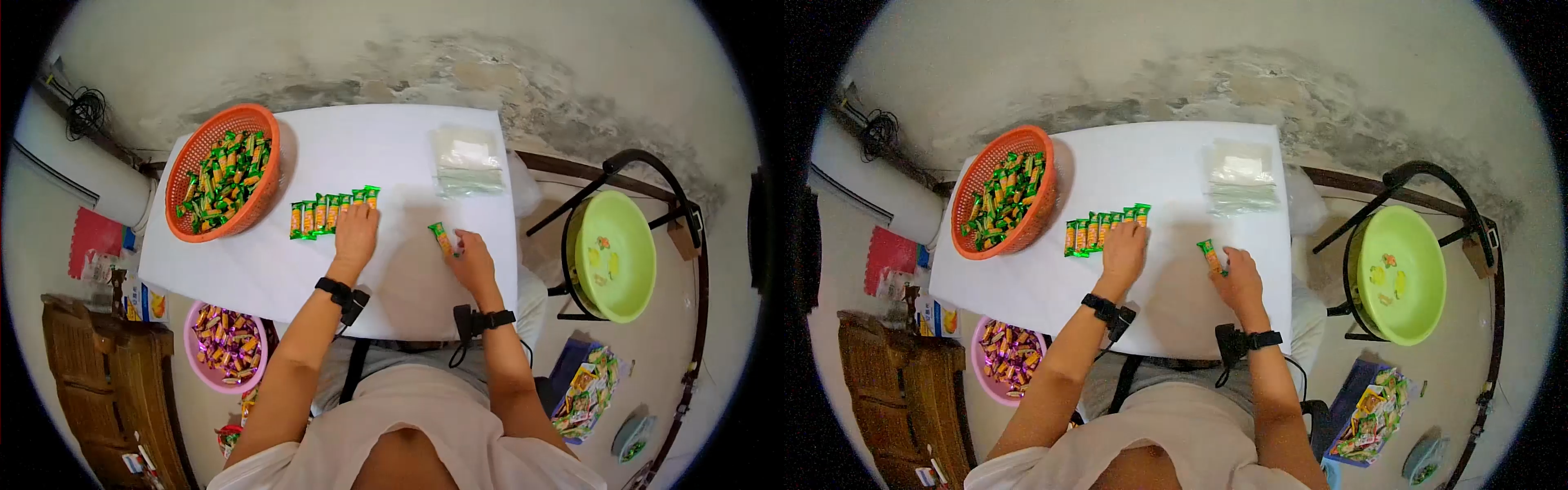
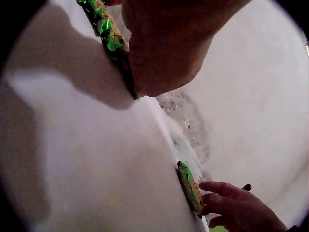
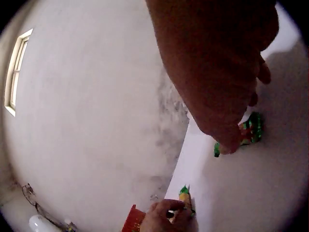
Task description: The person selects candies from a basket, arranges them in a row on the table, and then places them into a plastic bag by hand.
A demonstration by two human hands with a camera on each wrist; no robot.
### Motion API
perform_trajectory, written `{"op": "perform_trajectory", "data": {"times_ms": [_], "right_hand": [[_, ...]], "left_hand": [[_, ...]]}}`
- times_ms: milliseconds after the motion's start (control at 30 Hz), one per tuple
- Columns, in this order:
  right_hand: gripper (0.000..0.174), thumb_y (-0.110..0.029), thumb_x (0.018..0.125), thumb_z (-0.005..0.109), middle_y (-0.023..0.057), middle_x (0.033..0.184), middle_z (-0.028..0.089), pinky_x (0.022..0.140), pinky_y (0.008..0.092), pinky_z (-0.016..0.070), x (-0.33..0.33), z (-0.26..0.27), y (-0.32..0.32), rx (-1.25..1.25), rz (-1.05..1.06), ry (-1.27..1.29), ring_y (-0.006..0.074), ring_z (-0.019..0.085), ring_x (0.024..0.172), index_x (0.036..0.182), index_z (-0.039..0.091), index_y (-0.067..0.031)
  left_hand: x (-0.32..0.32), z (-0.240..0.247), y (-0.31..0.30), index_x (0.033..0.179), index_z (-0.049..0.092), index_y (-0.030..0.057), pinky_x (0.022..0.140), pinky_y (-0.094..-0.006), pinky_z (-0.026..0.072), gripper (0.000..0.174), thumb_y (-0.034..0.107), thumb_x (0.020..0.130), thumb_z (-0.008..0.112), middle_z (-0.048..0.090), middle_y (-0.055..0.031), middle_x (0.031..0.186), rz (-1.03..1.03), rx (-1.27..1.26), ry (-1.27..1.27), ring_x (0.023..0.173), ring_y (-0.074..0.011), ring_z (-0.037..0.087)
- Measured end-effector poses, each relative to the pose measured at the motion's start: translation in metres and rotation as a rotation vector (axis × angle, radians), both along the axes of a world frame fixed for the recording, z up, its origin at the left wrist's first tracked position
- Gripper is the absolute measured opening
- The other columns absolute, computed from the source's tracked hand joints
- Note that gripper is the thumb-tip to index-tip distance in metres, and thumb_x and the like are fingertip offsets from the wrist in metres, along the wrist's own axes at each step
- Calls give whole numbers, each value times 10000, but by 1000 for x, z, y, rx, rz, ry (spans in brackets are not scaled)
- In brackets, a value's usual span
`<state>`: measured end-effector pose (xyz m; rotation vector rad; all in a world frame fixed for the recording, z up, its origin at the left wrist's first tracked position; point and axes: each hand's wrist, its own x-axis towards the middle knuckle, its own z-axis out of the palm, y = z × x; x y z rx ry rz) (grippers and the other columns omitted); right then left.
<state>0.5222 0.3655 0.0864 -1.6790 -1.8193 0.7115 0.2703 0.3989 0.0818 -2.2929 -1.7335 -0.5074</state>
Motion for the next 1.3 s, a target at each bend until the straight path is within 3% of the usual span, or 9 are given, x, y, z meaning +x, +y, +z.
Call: {"op": "perform_trajectory", "data": {"times_ms": [300,400,567,767,900,1100,1200,1267,1300], "right_hand": [[341,-146,739,699,138,979,580,795,419,474,-16,-26,-4,212,5,-170,321,548,947,1030,566,-27],[284,-130,765,695,118,908,615,728,359,480,-20,-32,-1,354,103,41,292,585,824,1008,602,-15],[217,-170,921,559,41,805,657,614,231,445,-25,-26,8,-349,97,592,107,564,677,1070,639,-34],[180,-162,900,585,-17,786,625,573,194,402,-27,-16,4,-472,34,827,43,542,690,1050,629,-73],[132,-139,877,607,-23,772,614,577,196,405,-28,-29,10,-444,39,808,42,536,685,994,615,-78],[140,-85,816,669,-8,736,601,578,210,405,-52,-18,21,-34,2,539,64,535,668,921,587,-41],[152,-53,786,670,39,749,594,590,275,442,-72,-16,38,195,-51,470,150,569,666,904,576,-33],[215,-74,766,650,150,912,575,725,396,472,-87,-19,50,346,33,108,296,578,858,958,559,-41],[215,-74,766,650,150,912,575,725,396,472,-93,-22,53,347,36,110,296,578,858,958,559,-41]], "left_hand": [[21,12,-36,1071,603,76,861,-404,448,307,30,767,620,558,-112,1179,-183,-111,-351,1078,-303,522],[33,11,-40,1107,590,65,928,-395,432,344,30,768,637,551,-106,1202,-277,-230,-523,1129,-307,501],[35,-4,-39,1096,598,52,824,-326,488,316,1,786,625,601,-109,1066,-138,-361,-818,950,-251,598],[28,-13,-37,1007,607,38,702,-305,498,247,-54,778,591,600,-116,932,-25,-379,-1014,807,-221,609],[30,-13,-35,972,598,32,686,-316,493,209,-63,789,563,586,-112,903,-24,-264,-983,797,-228,602],[26,9,-43,971,602,34,709,-314,494,183,-33,804,567,583,-118,906,96,-133,-983,812,-241,596],[10,6,-47,982,612,39,707,-301,492,174,0,816,576,582,-110,926,151,-92,-993,823,-233,590],[-5,-1,-48,996,620,44,694,-288,493,177,20,826,578,579,-98,942,155,-51,-974,824,-220,586],[-10,3,-49,990,622,43,697,-289,492,173,21,824,579,580,-95,947,185,-41,-953,831,-222,584]]}}
